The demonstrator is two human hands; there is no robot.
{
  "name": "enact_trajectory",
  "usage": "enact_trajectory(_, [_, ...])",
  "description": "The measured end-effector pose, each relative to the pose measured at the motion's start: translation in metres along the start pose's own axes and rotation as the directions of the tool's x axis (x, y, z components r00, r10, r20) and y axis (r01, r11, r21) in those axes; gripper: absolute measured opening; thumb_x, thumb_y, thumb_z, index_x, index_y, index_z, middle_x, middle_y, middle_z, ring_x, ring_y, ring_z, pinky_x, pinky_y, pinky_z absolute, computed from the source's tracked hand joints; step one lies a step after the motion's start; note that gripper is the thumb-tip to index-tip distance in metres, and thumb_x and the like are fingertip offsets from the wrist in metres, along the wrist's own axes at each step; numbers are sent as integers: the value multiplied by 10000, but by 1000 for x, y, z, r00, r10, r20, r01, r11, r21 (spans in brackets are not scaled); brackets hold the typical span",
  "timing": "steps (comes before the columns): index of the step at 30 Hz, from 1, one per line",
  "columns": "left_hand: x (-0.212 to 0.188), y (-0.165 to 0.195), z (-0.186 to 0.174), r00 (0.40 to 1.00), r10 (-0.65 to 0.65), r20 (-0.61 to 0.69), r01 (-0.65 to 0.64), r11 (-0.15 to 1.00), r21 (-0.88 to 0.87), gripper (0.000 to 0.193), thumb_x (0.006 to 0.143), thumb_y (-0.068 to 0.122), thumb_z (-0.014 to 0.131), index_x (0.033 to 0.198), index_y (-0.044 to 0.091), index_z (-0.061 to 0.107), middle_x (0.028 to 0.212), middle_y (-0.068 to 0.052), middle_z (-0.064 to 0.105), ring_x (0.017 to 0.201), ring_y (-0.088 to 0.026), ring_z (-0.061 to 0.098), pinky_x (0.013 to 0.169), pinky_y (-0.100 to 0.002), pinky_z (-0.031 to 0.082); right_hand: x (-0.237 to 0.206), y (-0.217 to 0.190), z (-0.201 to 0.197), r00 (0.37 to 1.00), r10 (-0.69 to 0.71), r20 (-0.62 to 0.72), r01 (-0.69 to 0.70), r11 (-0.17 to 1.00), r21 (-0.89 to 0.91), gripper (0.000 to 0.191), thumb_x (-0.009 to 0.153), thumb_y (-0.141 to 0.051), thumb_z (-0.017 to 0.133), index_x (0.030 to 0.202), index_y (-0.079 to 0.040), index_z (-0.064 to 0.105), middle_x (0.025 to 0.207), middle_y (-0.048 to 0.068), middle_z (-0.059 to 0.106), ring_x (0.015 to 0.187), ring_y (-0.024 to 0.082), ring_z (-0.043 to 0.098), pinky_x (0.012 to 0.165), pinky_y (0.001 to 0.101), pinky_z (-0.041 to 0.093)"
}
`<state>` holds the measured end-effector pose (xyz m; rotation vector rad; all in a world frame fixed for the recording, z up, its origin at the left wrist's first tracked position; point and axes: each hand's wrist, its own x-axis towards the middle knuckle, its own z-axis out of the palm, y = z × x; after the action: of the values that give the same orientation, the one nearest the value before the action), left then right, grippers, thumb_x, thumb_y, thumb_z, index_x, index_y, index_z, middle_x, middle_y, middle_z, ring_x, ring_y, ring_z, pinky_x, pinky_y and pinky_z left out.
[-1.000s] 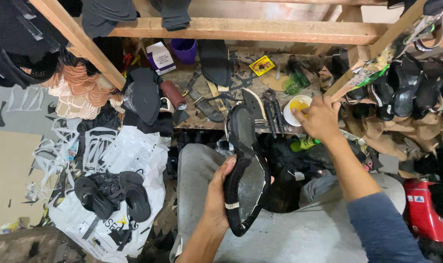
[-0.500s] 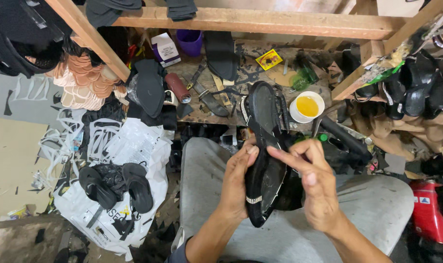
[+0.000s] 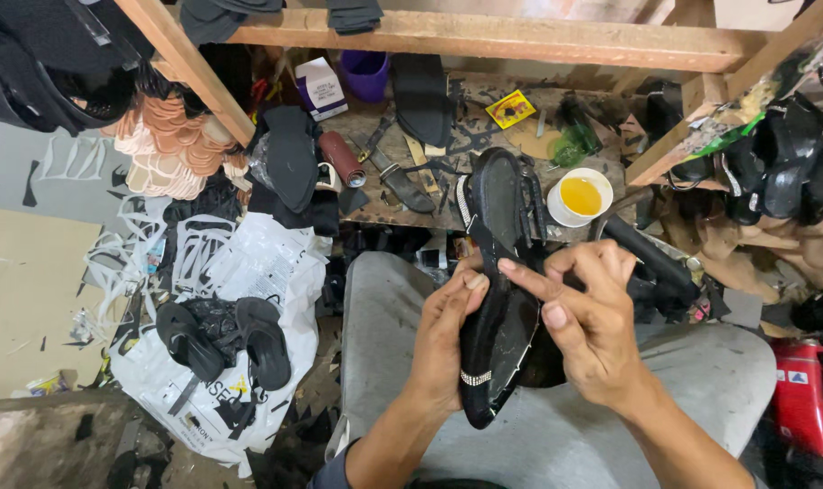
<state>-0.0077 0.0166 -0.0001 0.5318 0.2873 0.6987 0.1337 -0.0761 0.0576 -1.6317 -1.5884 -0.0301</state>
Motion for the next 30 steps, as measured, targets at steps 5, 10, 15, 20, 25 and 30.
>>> enact_trajectory(5, [-2,7,8,998,-42,-44,40,998,-41,318,1047,180,501,1300,12,597,1110,-43,680,965,-104,670,853,-245,562,-6,0,5,993,-106,-43,104,993,-50,486,1044,-429,394,1227,-168,761,907,34,499,980,234,414,1000,414,262])
enact_trajectory(10, [-4,12,18,999,-10,-35,9,999,-41,319,1035,193,503,1281,9,592,1111,-51,683,973,-108,675,883,-250,565,-8,-3,6,987,-156,-50,149,982,-112,495,1024,-442,406,1208,-154,763,891,39,520,974,243,439,1016,443,246])
enact_trajectory(15, [-4,10,18,1000,-23,-8,23,999,-25,295,1073,192,511,1278,0,602,1095,-47,673,948,-102,659,840,-249,554,-4,-2,5,996,-84,-32,82,995,-61,545,1052,-460,370,1274,-133,745,929,65,511,980,260,415,1008,425,262])
enact_trajectory(20, [-3,7,15,999,-14,-29,13,999,-39,272,1074,188,506,1241,-3,604,1079,-46,677,945,-102,662,851,-246,563,-10,-5,6,990,-138,-25,137,990,-22,563,1044,-492,350,1245,-152,752,910,50,503,968,255,406,1008,429,268])
enact_trajectory(25, [-3,5,15,996,-43,-79,41,999,-25,260,1049,212,511,1209,43,626,1017,-27,677,882,-106,663,777,-257,568,-15,-7,11,993,-111,-32,108,992,-60,614,1061,-523,337,1266,-117,749,925,67,518,974,263,406,1000,436,249])
enact_trajectory(30, [-1,4,13,993,-21,-115,12,997,-79,196,1067,205,530,1160,61,625,1015,-17,668,887,-107,662,785,-260,565,-13,-6,11,978,-203,-46,196,974,-113,548,1037,-505,370,1202,-178,778,888,25,510,967,254,432,1008,462,245])
